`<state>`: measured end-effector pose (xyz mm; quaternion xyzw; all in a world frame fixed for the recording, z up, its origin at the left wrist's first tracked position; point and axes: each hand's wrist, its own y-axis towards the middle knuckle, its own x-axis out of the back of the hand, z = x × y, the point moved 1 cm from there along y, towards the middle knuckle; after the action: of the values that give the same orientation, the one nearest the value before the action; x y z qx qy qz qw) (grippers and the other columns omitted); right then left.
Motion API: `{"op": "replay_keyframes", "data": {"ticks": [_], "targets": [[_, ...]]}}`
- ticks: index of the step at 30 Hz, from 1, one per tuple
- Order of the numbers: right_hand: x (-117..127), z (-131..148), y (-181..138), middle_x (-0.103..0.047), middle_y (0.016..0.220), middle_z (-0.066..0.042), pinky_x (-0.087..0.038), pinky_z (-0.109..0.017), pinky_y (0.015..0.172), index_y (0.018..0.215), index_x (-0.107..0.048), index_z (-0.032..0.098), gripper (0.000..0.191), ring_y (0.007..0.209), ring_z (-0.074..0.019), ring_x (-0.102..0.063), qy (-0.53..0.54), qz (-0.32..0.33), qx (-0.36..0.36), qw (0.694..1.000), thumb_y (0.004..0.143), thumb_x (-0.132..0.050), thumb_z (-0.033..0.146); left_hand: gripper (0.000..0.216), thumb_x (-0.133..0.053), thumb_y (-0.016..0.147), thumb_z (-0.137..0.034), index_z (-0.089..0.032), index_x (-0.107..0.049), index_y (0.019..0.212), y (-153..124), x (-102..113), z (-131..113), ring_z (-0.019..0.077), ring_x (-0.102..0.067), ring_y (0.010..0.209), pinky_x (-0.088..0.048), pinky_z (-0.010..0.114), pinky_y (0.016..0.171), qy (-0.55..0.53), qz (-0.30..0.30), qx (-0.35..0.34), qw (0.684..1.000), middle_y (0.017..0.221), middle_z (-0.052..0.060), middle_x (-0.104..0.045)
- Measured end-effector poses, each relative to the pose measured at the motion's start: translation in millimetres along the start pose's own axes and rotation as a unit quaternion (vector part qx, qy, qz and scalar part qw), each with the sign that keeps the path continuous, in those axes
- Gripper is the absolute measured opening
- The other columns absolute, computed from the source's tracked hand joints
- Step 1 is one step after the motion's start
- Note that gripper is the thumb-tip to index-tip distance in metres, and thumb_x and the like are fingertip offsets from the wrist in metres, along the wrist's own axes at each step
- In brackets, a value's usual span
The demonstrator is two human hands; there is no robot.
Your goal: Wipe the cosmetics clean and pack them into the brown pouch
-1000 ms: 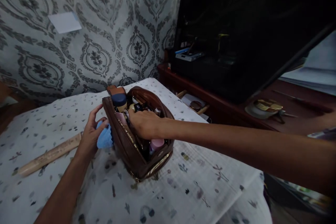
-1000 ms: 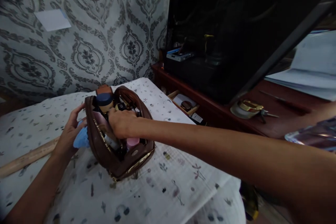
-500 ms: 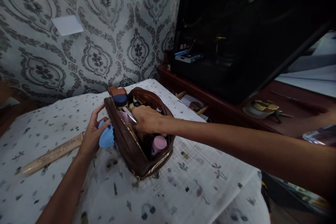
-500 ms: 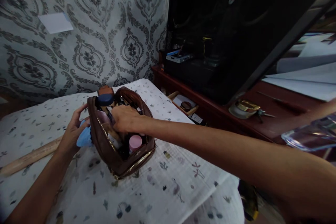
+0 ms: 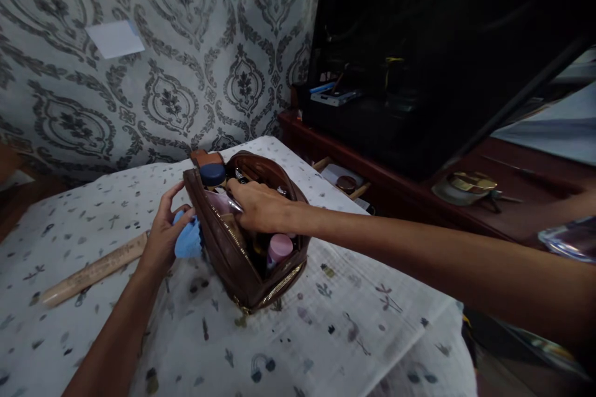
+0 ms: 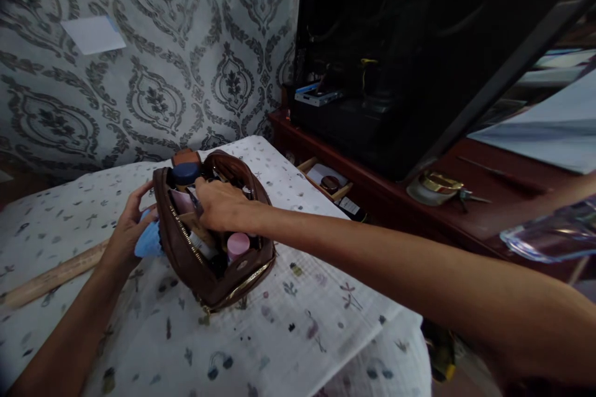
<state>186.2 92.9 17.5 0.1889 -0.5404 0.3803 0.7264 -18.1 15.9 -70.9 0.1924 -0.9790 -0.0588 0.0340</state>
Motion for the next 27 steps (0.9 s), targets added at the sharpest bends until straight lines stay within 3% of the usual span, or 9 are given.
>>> {"op": "replay_keyframes", "data": {"ticks": [3, 9, 15, 21, 27], "targets": [[-2.2, -0.8, 0.3, -0.07, 0.122, -0.018, -0.057, -0.037, 0.076, 0.138, -0.048, 0.016, 0.056, 0.106, -0.0335, -0.072, -0.007, -0.012, 0.018, 1.0, 0.084, -0.062, 0.02, 0.089, -0.084, 0.07, -0.049, -0.029, -0.045, 0.148, 0.8, 0.8, 0.5, 0.0129, -0.057, 0.061, -0.046, 0.021, 0.054, 0.002, -0.004, -0.004, 1.0, 0.083, -0.002, -0.064], [-2.5, 1.8, -2.2, -0.071, 0.118, -0.023, -0.057, -0.037, 0.08, 0.134, -0.053, 0.007, 0.05, 0.11, -0.0348, -0.071, -0.057, 0.014, 0.031, 0.998, 0.086, -0.06, 0.019, 0.089, -0.084, 0.071, -0.048, -0.029, -0.043, 0.149, -1.1, -0.8, -0.8, 0.0108, -0.055, 0.055, -0.046, 0.02, 0.051, -0.006, 0.0, 0.004, 1.0, 0.077, -0.004, -0.06], [1.0, -2.5, -2.3, -0.07, 0.122, -0.02, -0.055, -0.031, 0.078, 0.124, -0.059, 0.01, 0.038, 0.109, -0.0307, -0.071, -0.029, 0.039, 0.048, 0.998, 0.087, -0.058, 0.019, 0.09, -0.082, 0.073, -0.051, -0.028, -0.042, 0.15, -2.4, -2.1, -2.0, 0.0124, -0.057, 0.058, -0.047, 0.021, 0.052, 0.002, -0.005, 0.004, 1.0, 0.076, -0.004, -0.061], [-3.3, -11.1, 7.3, -0.07, 0.124, -0.018, -0.053, -0.028, 0.083, 0.125, -0.06, 0.01, 0.035, 0.115, -0.028, -0.068, 0.001, 0.039, 0.072, 0.997, 0.09, -0.059, 0.017, 0.089, -0.081, 0.073, -0.053, -0.028, -0.043, 0.15, -1.6, -2.0, -0.9, 0.0128, -0.06, 0.066, -0.05, 0.022, 0.058, 0.028, -0.015, -0.003, 0.999, 0.094, 0.001, -0.067], [0.8, -5.6, 0.6, -0.072, 0.119, -0.018, -0.053, -0.029, 0.078, 0.12, -0.063, 0.01, 0.028, 0.109, -0.0285, -0.07, -0.011, 0.058, 0.064, 0.996, 0.093, -0.055, 0.014, 0.093, -0.083, 0.07, -0.054, -0.026, -0.043, 0.15, -1.0, -2.2, 0.6, 0.0115, -0.057, 0.059, -0.048, 0.021, 0.054, 0.018, -0.014, -0.006, 1.0, 0.08, -0.003, -0.062]]}}
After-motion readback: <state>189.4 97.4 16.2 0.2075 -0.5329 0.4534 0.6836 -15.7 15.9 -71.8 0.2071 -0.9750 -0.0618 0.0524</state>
